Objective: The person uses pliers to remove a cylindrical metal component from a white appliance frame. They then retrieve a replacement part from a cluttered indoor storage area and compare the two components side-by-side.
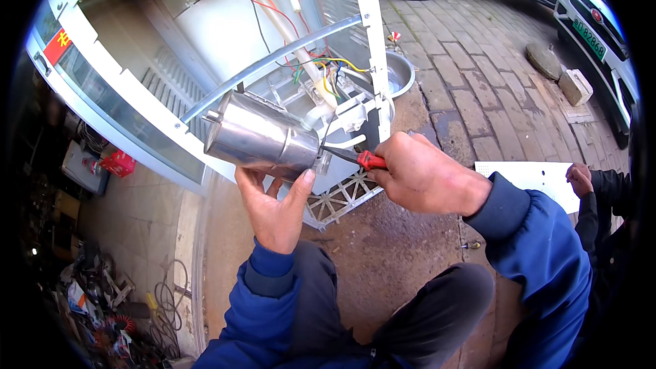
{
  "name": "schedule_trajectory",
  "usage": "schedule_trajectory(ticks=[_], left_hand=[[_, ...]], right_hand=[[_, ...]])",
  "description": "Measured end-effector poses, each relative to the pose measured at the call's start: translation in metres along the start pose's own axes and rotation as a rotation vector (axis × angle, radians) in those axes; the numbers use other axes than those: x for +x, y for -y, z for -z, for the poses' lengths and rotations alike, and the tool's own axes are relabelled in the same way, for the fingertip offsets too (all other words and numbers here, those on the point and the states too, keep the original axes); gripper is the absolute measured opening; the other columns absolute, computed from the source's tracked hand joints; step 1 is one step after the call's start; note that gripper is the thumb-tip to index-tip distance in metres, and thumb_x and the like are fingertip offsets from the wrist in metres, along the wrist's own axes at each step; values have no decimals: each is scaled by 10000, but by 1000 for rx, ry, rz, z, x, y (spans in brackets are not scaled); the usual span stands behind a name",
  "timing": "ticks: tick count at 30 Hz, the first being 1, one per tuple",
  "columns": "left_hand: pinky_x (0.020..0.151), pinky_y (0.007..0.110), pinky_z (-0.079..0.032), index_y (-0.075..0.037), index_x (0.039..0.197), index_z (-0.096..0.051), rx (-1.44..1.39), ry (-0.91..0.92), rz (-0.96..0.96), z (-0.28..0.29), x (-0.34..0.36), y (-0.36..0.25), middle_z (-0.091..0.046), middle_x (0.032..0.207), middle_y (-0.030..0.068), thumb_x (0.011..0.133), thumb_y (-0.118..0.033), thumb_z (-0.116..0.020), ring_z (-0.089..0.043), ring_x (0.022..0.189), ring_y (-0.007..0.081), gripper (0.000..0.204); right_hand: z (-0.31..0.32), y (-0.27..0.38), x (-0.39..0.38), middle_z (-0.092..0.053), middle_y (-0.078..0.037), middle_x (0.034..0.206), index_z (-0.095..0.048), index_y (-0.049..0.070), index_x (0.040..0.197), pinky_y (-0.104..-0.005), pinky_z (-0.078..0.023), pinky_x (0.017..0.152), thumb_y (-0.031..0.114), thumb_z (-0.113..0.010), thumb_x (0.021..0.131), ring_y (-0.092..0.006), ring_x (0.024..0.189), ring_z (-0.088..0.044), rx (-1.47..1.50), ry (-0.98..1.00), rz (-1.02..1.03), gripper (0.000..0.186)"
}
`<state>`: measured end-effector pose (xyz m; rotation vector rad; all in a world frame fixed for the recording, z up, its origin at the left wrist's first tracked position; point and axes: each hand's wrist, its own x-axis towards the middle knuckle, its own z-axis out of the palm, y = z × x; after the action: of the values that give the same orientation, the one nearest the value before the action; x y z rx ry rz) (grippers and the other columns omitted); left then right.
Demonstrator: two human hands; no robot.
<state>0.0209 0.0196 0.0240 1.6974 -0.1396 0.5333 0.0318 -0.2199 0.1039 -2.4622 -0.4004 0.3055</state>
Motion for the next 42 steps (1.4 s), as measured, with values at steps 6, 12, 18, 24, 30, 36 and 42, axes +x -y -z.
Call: schedule_trajectory(ticks=[6,12,18,24,30,36,42], left_hand=[[1083,405,-474,25,1323,-564,-564,261,647,10,-57,-3,-607,1290,172,1015,-381,-693,-602,1180,267,526],[1146,479,-446,84,1325,-576,-1308,201,822,-48,-22,-19,-603,1348,231,933,-792,-537,-543,1318,320,960],[1220,547,-313,63,1456,-456,-1475,263,784,-56,-25,-19,-526,1468,167,780,-916,-585,-449,1415,320,1196],[1174,584,-338,13,1398,-487,-1684,141,755,-63,-9,-2,-563,1376,128,667,-943,-657,-478,1369,304,1215],[1116,522,-426,43,1381,-474,-1756,180,738,-67,-9,5,-550,1351,154,644,-940,-683,-496,1323,308,1246],[1152,538,-430,67,1362,-459,-1825,217,762,-58,-10,15,-512,1398,211,673,-957,-639,-484,1359,366,1247],[1176,582,-409,76,1397,-451,-1758,93,785,-57,-10,11,-517,1380,242,696,-924,-665,-469,1376,423,1240]], right_hand=[[5,9,-4,-677,-324,861,-720,-61,965,-494,-554,763,115,-681,935,-477,915,-694,6,-23,-5,182],[2,10,-2,-672,-331,856,-716,-78,945,-488,-557,757,92,-674,922,-477,903,-699,-11,-46,-35,177],[5,11,-4,-670,-326,851,-716,-78,941,-483,-559,755,90,-675,919,-468,900,-704,-35,-43,-37,174],[10,21,0,-663,-336,840,-706,-85,929,-492,-559,744,112,-692,904,-467,886,-705,-61,-9,-39,199],[15,20,0,-665,-364,855,-678,-120,889,-511,-571,725,139,-712,889,-495,917,-701,-43,-25,13,261],[13,23,2,-662,-361,839,-681,-122,903,-507,-575,718,138,-716,887,-492,916,-704,-33,-21,-7,263],[13,27,2,-660,-361,832,-682,-127,908,-506,-579,717,134,-709,883,-500,909,-701,-58,-11,-33,264]])
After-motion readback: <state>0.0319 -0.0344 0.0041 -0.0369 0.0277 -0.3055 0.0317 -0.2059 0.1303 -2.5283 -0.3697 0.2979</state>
